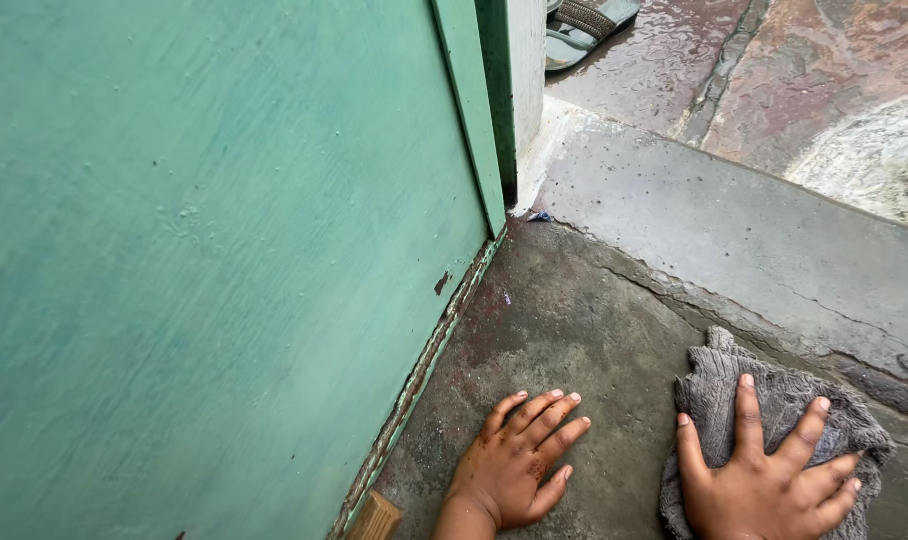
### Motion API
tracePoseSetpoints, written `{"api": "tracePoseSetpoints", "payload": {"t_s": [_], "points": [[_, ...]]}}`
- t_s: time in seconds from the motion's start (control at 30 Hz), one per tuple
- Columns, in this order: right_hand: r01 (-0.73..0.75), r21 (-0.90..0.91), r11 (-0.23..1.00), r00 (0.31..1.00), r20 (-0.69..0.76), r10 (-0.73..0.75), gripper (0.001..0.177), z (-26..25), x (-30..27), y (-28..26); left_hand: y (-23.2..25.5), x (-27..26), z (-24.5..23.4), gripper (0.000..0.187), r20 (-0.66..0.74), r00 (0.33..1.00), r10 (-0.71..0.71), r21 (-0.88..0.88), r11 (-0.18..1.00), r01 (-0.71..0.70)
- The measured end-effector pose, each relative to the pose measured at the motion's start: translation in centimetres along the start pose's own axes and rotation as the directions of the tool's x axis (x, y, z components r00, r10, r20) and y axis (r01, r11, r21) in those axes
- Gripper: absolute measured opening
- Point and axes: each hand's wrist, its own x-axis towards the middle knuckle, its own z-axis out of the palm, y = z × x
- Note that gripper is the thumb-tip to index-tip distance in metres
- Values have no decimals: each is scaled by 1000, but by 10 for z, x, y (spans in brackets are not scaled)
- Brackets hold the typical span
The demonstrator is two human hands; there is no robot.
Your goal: The person wipes a concrete floor area near a doorway using a grey cloth. They scrub the surface with both hands, moving the cloth back and forth to clean the floor. The task is performed continuously throughout the video.
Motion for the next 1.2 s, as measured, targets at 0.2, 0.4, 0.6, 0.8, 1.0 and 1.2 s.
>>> {"api": "tracePoseSetpoints", "payload": {"t_s": [0.2,0.4,0.6,0.8,1.0,1.2], "points": [[-36,-135,990,992,116,52,73,4,-1,5,1,1,-3,58,-34,999,4,20,1000,-4],[-55,-195,979,977,193,93,78,4,2,9,3,0,1,60,-31,999,7,73,997,-4],[-65,-189,980,975,199,103,78,1,1,6,9,-1,8,63,-8,1000,-4,183,983,5],[-63,-182,981,978,182,97,78,5,1,6,11,1,7,63,-4,1000,-13,232,973,14],[-62,-168,984,982,165,90,79,7,4,1,5,5,-2,59,-61,998,-21,168,985,31],[-34,-214,976,979,189,76,76,-5,2,1,7,3,-10,59,3,999,-47,84,995,47]]}}
